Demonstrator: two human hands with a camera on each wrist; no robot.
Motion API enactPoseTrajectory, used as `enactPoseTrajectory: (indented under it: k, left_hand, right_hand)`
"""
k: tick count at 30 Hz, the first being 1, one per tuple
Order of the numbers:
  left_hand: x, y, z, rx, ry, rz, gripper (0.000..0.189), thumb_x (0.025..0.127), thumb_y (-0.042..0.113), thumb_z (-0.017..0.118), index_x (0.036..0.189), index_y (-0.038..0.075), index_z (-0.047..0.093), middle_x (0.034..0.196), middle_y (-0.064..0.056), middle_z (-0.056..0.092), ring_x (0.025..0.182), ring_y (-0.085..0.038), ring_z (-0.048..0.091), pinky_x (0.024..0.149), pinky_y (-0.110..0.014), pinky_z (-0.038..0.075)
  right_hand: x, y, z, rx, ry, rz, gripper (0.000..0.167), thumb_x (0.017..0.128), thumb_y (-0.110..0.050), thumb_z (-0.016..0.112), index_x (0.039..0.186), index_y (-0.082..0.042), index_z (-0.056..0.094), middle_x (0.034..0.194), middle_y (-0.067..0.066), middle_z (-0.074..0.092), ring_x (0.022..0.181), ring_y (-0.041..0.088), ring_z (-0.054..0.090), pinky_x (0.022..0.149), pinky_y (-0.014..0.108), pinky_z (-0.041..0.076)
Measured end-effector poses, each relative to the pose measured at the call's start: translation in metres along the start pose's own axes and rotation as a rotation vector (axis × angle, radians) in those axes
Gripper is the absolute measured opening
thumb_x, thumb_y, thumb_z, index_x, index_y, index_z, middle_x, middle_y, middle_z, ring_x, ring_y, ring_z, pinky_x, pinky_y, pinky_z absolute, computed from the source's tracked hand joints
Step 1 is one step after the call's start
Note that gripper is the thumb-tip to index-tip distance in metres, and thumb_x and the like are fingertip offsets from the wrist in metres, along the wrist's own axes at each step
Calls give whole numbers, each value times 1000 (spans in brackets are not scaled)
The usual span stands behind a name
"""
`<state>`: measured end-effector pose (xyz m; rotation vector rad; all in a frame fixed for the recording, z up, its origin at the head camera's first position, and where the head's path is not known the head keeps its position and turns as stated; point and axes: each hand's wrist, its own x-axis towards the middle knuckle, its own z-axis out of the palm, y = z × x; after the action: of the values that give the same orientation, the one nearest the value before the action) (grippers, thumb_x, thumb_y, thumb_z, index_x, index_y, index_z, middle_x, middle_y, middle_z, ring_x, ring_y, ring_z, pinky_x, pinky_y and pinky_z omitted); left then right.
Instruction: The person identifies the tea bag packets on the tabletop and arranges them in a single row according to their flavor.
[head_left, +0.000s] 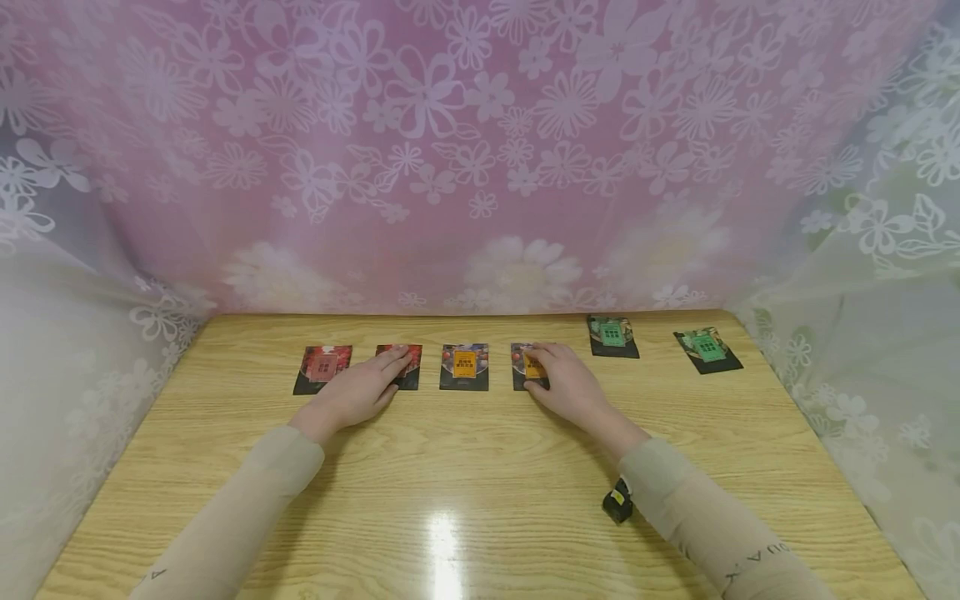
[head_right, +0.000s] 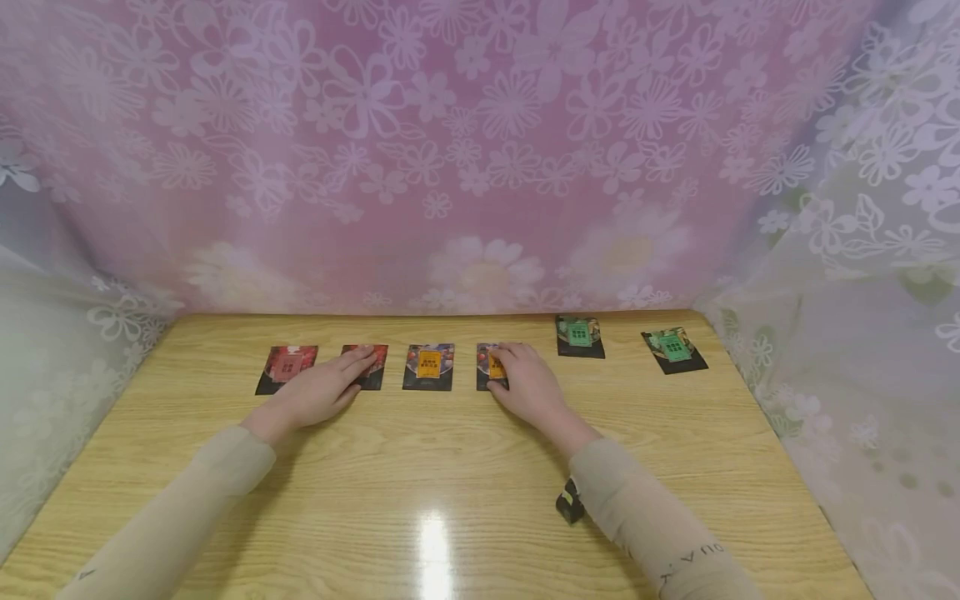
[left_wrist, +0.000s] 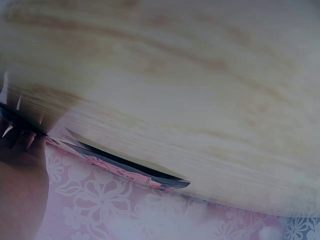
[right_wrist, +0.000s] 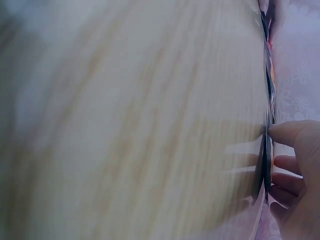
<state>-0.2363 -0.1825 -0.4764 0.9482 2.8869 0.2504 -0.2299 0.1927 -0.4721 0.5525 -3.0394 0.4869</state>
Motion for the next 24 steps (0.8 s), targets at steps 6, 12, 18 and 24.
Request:
enactPoseTrajectory:
  k: [6, 12, 18, 24]
  left_hand:
    - [0, 0, -1, 1, -6, -4, 57, 111, 18, 54, 164, 3, 38, 172, -18, 36, 155, -39, 42, 120, -58, 46]
    - [-1, 1, -1, 5, -8, -8, 57, 111, 18, 54, 164, 3, 38, 172, -17, 36, 155, -39, 42, 118, -58, 47]
    - [-1, 1, -1, 3, -7, -10, 57, 111, 17, 53, 165, 3, 38, 172, -17, 36, 155, -39, 42, 119, -59, 47]
    - [-1, 2, -3, 1, -6, -9, 58, 111, 17, 53, 165, 3, 37, 172, -17, 36, 155, -39, 42, 118, -59, 47]
  right_hand:
    - [0, -1, 0, 1, -21, -3, 60, 101, -30, 75, 152, -4, 57, 158, 21, 53, 148, 41, 48, 123, 56, 43]
    - [1, -3, 4, 12, -28, 3, 60, 101, -29, 75, 152, -4, 57, 158, 20, 53, 148, 41, 49, 123, 56, 43]
    - [2, -7, 7, 4, -23, 11, 60, 100, -30, 75, 151, -4, 58, 159, 19, 53, 147, 40, 49, 123, 55, 43]
    - [2, -11, 5, -13, -13, 12, 59, 101, -31, 75, 150, -3, 58, 158, 19, 54, 147, 40, 50, 123, 55, 44]
